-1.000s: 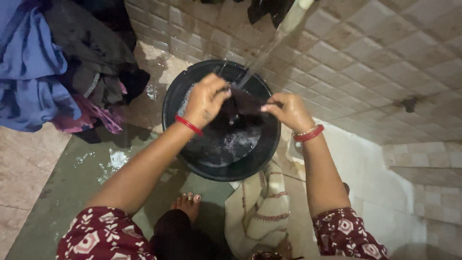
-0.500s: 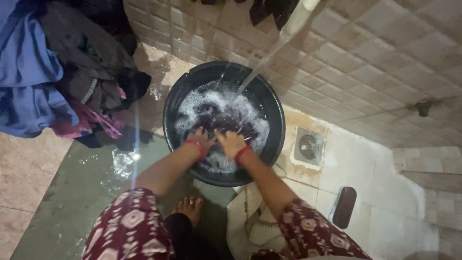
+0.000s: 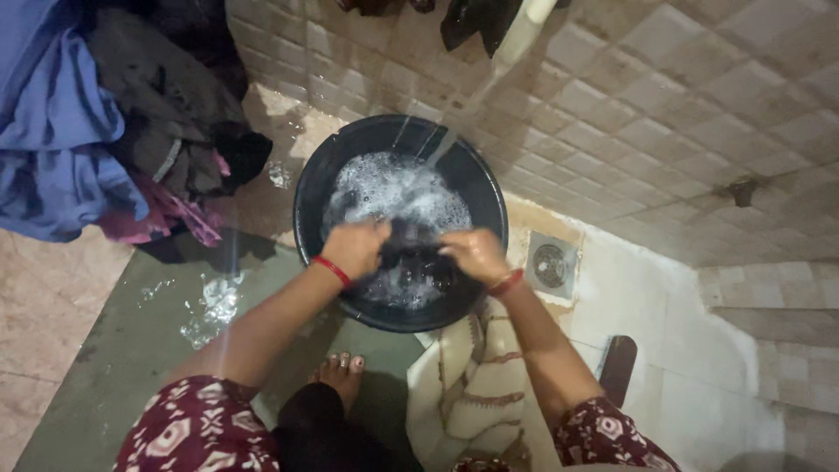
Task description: The person scrubs a striped floor mat with a brush and soap, then rinses it in a basin of water. The person repeatedly scrubs, rinses, and wrings the mat to remove soap and dirt.
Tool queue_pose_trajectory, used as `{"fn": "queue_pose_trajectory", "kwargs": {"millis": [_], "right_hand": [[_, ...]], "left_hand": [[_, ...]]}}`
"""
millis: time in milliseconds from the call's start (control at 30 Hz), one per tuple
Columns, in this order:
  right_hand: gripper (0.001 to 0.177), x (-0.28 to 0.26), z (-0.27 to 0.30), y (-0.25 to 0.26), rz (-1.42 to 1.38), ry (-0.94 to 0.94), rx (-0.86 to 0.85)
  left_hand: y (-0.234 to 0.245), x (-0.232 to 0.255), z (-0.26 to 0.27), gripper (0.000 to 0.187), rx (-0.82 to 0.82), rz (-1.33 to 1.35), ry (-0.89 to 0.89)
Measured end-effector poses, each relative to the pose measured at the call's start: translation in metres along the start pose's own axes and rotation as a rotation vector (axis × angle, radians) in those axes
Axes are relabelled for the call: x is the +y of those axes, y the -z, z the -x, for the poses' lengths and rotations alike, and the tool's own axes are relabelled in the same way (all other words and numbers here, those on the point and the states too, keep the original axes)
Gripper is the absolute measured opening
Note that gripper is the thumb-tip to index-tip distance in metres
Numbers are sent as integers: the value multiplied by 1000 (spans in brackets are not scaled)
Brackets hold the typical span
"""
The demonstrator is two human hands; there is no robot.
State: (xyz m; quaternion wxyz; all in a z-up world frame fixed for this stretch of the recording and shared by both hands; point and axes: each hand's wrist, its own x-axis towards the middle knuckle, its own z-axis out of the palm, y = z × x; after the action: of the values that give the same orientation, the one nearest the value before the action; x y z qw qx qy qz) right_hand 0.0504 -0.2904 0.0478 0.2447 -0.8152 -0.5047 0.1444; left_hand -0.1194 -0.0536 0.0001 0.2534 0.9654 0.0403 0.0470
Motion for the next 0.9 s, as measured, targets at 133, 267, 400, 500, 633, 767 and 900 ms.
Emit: {"fn": "queue_pose_trajectory", "kwargs": {"millis": [133, 267, 400, 500, 633, 767, 900], "right_hand": [[20, -17, -5, 61, -202, -15, 244], [17, -24, -5, 85, -546, -145, 347], [17, -2, -18, 85, -964, -222, 482], [18, 10, -35, 74, -791, -256, 472], [37, -18, -49, 39, -212, -300, 314], [66, -72, -64, -5, -670, 50, 229], [56, -83, -85, -24, -114, -156, 318]], "left_hand": [[46, -33, -13, 34, 292, 35, 98], [79, -42, -37, 30, 401, 448, 4], [107, -36, -42, 23, 323, 787, 96], [119, -26, -51, 31, 414, 618, 179], [122, -7, -62, 37, 277, 400, 395], [115, 23, -65, 32, 87, 251, 390], [130, 42, -67, 27, 220, 257, 203]]}}
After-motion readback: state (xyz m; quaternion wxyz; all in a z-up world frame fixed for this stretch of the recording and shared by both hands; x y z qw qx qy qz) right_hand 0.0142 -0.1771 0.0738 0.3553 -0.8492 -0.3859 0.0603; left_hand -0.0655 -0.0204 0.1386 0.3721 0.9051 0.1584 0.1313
